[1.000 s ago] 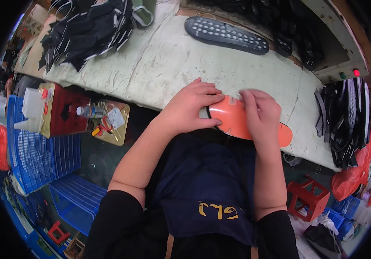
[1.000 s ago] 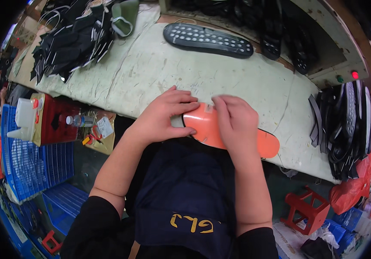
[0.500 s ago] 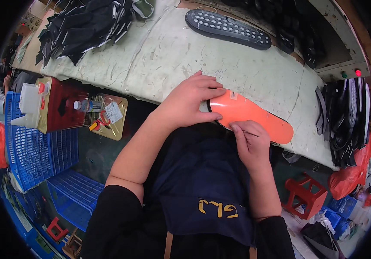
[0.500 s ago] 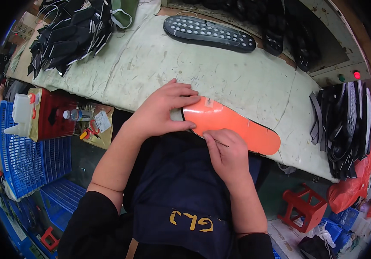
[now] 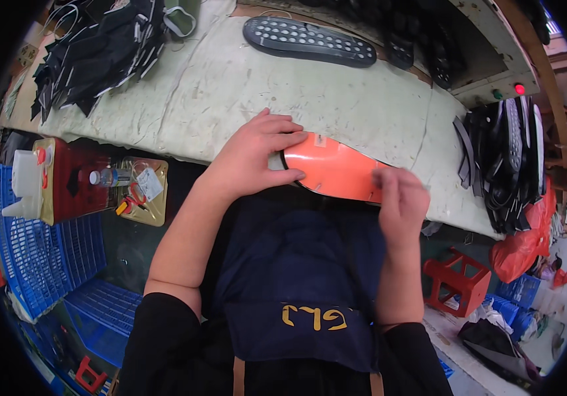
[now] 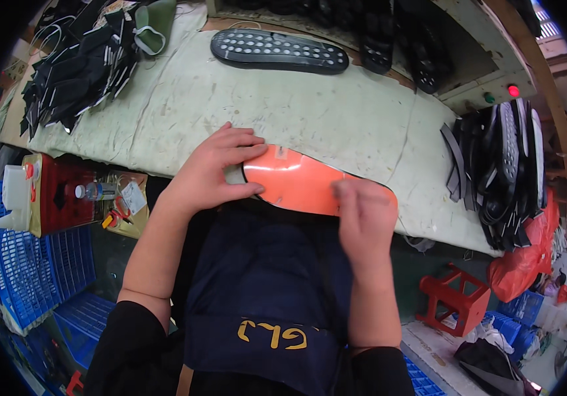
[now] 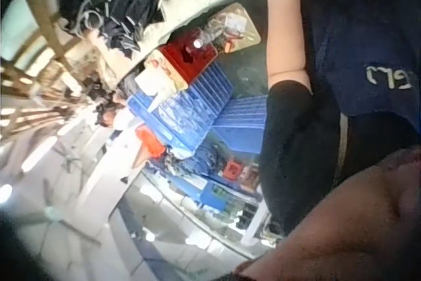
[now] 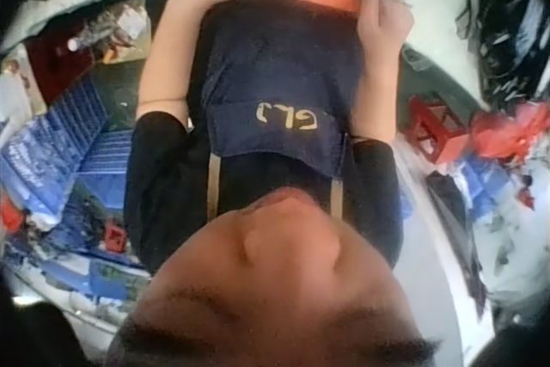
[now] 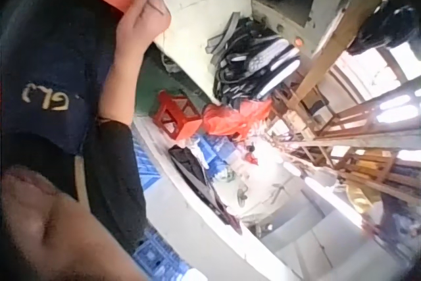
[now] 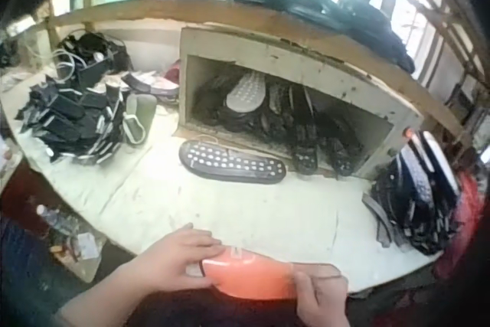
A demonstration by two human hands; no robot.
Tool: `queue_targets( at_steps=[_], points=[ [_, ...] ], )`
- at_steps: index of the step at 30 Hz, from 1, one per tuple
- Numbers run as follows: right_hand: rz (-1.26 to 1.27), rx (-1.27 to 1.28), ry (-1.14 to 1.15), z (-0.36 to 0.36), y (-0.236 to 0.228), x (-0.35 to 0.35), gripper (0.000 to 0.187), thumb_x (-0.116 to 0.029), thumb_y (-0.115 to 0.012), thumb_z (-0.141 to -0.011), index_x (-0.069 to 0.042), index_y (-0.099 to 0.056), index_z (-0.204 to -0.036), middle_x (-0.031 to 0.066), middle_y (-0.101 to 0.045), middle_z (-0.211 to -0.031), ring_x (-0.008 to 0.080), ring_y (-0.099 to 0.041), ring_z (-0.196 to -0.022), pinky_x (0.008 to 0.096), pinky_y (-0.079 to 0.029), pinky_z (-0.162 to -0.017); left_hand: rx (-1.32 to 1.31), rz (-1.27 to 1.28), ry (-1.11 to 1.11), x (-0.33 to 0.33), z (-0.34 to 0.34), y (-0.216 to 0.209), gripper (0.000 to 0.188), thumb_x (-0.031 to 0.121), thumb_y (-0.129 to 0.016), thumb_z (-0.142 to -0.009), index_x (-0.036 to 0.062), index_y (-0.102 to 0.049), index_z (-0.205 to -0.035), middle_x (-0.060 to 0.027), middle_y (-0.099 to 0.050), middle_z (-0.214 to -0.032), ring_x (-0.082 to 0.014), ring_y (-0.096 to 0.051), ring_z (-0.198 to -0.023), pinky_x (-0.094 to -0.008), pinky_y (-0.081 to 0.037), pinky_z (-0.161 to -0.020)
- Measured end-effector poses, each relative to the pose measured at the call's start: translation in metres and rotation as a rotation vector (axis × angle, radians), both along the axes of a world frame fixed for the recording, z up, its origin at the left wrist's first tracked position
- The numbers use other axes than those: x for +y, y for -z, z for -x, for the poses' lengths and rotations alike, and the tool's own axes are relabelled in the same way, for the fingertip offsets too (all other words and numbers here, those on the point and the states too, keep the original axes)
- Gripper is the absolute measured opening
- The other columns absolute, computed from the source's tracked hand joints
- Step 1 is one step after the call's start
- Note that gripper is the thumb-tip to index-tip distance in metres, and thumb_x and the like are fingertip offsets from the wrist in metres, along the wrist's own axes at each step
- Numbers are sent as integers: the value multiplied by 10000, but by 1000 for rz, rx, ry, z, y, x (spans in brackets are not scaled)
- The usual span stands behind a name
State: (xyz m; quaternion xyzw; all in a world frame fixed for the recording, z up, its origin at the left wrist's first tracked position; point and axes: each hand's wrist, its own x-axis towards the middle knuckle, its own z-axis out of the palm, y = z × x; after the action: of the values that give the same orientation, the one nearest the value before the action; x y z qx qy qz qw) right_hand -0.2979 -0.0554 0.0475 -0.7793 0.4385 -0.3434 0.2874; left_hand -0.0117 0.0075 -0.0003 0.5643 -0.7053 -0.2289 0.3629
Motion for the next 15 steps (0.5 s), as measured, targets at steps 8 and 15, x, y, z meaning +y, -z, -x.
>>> queue_targets(
  at_steps=[8, 15],
  points=[
    [-95, 29, 23, 8, 20, -36, 232, -95, -672, -1049, 64, -715, -886, 142, -755, -856, 260, -702, -735, 348, -564, -719, -4, -23, -23, 0, 2, 0, 611, 267, -914, -761, 58, -753, -1312, -121, -709, -1354, -351, -595, -1387, -585, -334, -1282],
    [-41, 142, 17, 6, 12, -37, 218, -98, -683, -1036, 60, -717, -888, 146, -758, -867, 282, -705, -752, 356, -566, -733, 1, -16, -22, -2, 5, -3, 613, 267, -915, -756, 56, -755, -1309, -119, -711, -1346, -343, -599, -1381, -578, -335, -1284]
  ],
)
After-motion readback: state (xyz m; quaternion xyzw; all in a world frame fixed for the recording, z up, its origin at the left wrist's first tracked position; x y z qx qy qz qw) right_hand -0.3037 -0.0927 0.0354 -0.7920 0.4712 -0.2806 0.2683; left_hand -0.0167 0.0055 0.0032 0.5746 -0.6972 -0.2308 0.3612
